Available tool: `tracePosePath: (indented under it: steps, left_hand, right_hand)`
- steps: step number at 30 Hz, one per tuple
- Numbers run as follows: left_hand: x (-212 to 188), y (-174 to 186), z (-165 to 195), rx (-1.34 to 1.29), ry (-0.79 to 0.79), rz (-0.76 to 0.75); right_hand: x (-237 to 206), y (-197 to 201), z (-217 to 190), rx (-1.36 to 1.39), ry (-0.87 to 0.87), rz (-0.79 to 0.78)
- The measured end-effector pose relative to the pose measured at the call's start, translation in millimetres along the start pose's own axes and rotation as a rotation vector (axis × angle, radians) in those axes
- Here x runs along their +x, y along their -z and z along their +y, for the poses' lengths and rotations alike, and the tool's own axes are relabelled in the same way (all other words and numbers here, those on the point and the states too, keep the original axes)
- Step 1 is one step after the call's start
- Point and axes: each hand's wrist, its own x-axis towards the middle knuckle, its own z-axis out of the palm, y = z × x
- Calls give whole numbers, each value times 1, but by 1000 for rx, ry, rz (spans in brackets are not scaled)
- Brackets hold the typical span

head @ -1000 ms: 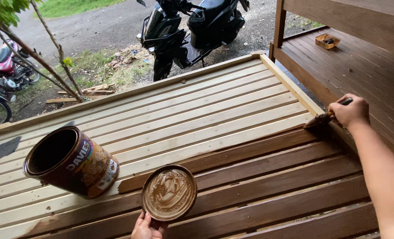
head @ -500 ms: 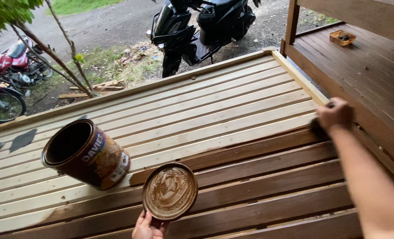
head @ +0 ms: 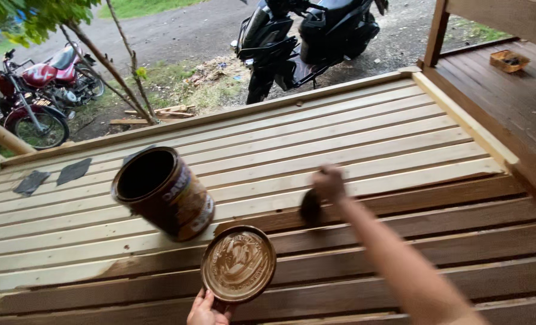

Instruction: The person applies brown wood stain to a slatted wooden workbench using a brush. They repeatedly dip the brush into a small metal lid filled with stain and spread it across the slats. A black dog briefly walks under the bench and is touched with the brush.

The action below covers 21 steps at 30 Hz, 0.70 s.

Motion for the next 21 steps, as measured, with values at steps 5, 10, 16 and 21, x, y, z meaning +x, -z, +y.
tracePosePath:
  steps: [5, 10, 16, 21]
  left_hand:
    - [8, 19, 18, 16, -73, 6]
    - [32, 47, 38, 52, -42, 84]
    - [57, 74, 63, 261, -28, 79]
    - [48, 70, 88, -115, -7, 16]
  right_hand:
    - [23, 127, 33, -324, -209, 256]
    - [19, 78, 6, -593, -116, 112]
    - [-35, -113, -97, -809, 35, -220]
    - [-23, -175, -118, -198, -26, 39]
